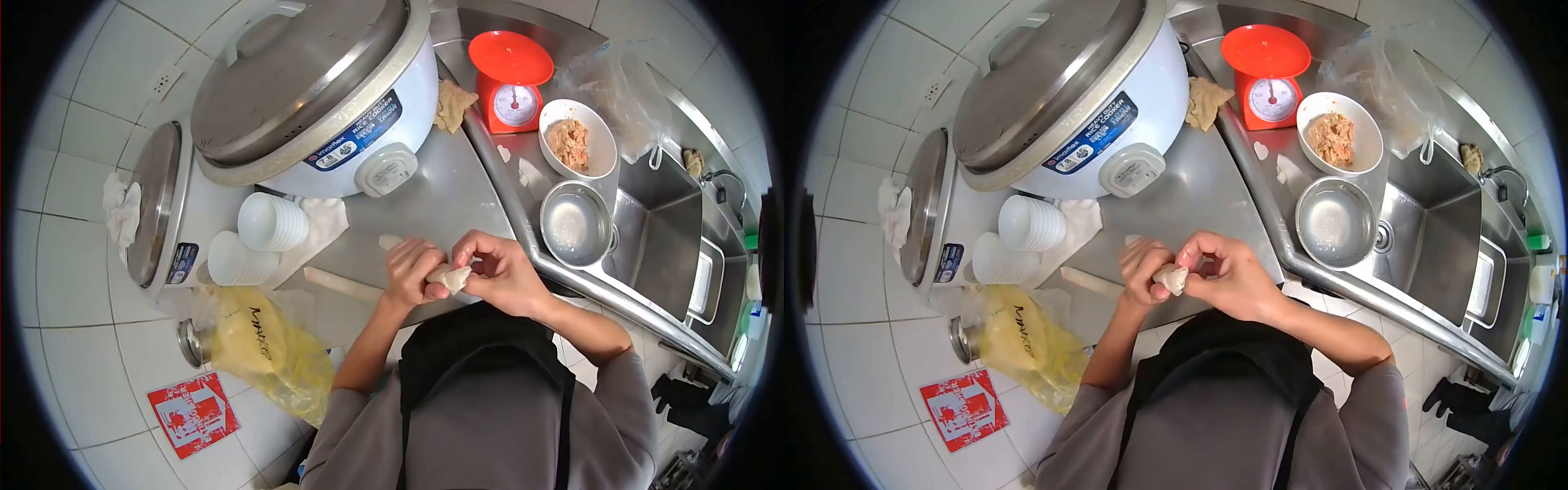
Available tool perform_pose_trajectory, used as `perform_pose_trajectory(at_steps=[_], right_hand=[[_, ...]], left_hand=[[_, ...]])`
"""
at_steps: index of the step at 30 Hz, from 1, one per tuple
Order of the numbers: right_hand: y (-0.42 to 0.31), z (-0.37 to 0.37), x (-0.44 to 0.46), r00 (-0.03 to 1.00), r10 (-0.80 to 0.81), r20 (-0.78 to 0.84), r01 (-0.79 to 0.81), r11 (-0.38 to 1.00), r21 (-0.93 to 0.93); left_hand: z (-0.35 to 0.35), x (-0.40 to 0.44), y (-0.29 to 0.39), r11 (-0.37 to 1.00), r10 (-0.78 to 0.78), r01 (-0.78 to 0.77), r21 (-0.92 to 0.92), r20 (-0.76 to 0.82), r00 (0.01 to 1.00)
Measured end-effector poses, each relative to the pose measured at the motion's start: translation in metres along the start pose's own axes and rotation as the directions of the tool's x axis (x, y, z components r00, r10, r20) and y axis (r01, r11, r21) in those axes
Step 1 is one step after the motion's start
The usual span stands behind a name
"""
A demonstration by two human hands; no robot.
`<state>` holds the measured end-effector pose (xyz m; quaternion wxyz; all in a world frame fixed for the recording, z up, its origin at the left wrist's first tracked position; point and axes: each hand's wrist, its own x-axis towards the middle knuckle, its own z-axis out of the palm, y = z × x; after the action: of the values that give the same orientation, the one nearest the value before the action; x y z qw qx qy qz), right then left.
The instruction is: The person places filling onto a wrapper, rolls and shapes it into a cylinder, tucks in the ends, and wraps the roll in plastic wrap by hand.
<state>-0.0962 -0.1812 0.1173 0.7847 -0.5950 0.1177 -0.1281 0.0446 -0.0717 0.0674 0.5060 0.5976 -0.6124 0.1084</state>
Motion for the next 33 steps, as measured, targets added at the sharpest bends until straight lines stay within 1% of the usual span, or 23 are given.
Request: perform_pose_trajectory(at_steps=[3, 4, 5, 6, 8, 10, 11, 12, 13, 15, 16, 17, 18, 19, 21, 22, 23, 24, 25, 26, 27, 29, 33], right_hand=[[0.001, 0.001, 0.003, 1.0, 0.023, 0.017, -0.022, 0.997, -0.076], [-0.003, 0.0, 0.002, 0.999, -0.05, -0.004, 0.048, 0.983, -0.177], [-0.005, -0.001, 0.002, 0.992, -0.123, -0.016, 0.114, 0.953, -0.28], [-0.004, -0.002, 0.002, 0.992, -0.124, -0.014, 0.115, 0.953, -0.279], [-0.002, -0.002, 0.0, 0.922, -0.381, -0.061, 0.346, 0.887, -0.305], [-0.003, 0.0, -0.006, 0.911, -0.412, -0.022, 0.378, 0.855, -0.355], [-0.003, 0.0, -0.009, 0.897, -0.442, 0.014, 0.409, 0.817, -0.406], [-0.001, -0.002, -0.01, 0.908, -0.419, 0.019, 0.391, 0.83, -0.397], [-0.002, -0.001, -0.01, 0.908, -0.419, 0.018, 0.392, 0.83, -0.397], [-0.005, 0.0, -0.008, 0.933, -0.31, -0.183, 0.256, 0.929, -0.269], [-0.004, -0.003, -0.01, 0.931, -0.314, -0.187, 0.258, 0.927, -0.27], [-0.002, -0.008, -0.013, 0.853, -0.509, -0.113, 0.41, 0.789, -0.457], [-0.003, -0.01, -0.014, 0.747, -0.665, 0.001, 0.528, 0.591, -0.61], [-0.005, -0.008, -0.014, 0.747, -0.664, 0.003, 0.528, 0.591, -0.61], [-0.013, -0.001, -0.015, 0.763, -0.636, 0.116, 0.518, 0.494, -0.699], [-0.009, -0.001, -0.014, 0.807, -0.587, 0.06, 0.477, 0.589, -0.652], [-0.006, 0.001, -0.013, 0.805, -0.59, 0.058, 0.477, 0.587, -0.654], [-0.004, 0.003, -0.014, 0.905, -0.42, -0.07, 0.353, 0.832, -0.428], [-0.003, 0.005, -0.014, 0.97, -0.2, -0.136, 0.18, 0.973, -0.146], [-0.004, 0.005, -0.012, 0.99, -0.108, -0.094, 0.102, 0.993, -0.058], [-0.005, 0.004, -0.01, 0.99, -0.105, -0.092, 0.1, 0.993, -0.057], [-0.009, 0.001, -0.005, 0.995, 0.103, -0.014, -0.1, 0.985, 0.144], [-0.01, 0.001, -0.008, 0.983, 0.186, 0.002, -0.185, 0.975, 0.125]], left_hand=[[-0.002, -0.002, -0.002, 0.999, 0.013, -0.014, 0.05, 0.021, 1.0], [-0.002, -0.001, -0.002, 0.999, 0.016, -0.018, 0.05, 0.024, 1.0], [-0.002, -0.001, 0.0, 0.999, -0.041, 0.04, 0.035, 0.026, 0.999], [-0.001, 0.0, 0.001, 0.995, -0.101, 0.1, 0.021, 0.028, 0.995], [0.001, 0.0, 0.006, 0.987, -0.156, 0.156, -0.037, 0.017, 0.988], [0.002, -0.001, 0.008, 0.975, -0.204, 0.204, -0.094, 0.009, 0.979], [0.001, -0.002, 0.01, 0.949, -0.281, 0.283, -0.137, 0.034, 0.959], [0.001, -0.003, 0.012, 0.915, -0.356, 0.362, -0.179, 0.064, 0.932], [0.002, -0.005, 0.013, 0.915, -0.356, 0.362, -0.178, 0.065, 0.932], [0.004, -0.011, 0.014, 0.89, -0.387, 0.391, -0.232, 0.067, 0.92], [0.005, -0.012, 0.013, 0.892, -0.382, 0.388, -0.234, 0.07, 0.921], [0.005, -0.014, 0.013, 0.885, -0.397, 0.396, -0.246, 0.048, 0.916], [0.006, -0.014, 0.013, 0.876, -0.415, 0.407, -0.258, 0.024, 0.909], [0.005, -0.014, 0.014, 0.876, -0.416, 0.408, -0.258, 0.022, 0.909], [0.004, -0.014, 0.016, 0.899, -0.406, 0.412, -0.15, 0.069, 0.911], [0.004, -0.014, 0.018, 0.899, -0.404, 0.41, -0.151, 0.072, 0.912], [0.004, -0.014, 0.02, 0.897, -0.399, 0.404, -0.179, 0.066, 0.915], [0.005, -0.013, 0.02, 0.894, -0.395, 0.398, -0.207, 0.057, 0.917], [0.006, -0.013, 0.021, 0.894, -0.396, 0.398, -0.208, 0.054, 0.917], [0.007, -0.013, 0.021, 0.903, -0.385, 0.384, -0.195, 0.03, 0.922], [0.008, -0.013, 0.021, 0.911, -0.375, 0.37, -0.181, 0.009, 0.927], [0.005, -0.009, 0.021, 0.923, -0.352, 0.349, -0.164, 0.013, 0.936], [0.0, -0.007, 0.019, 0.933, -0.336, 0.33, -0.144, -0.019, 0.942]])
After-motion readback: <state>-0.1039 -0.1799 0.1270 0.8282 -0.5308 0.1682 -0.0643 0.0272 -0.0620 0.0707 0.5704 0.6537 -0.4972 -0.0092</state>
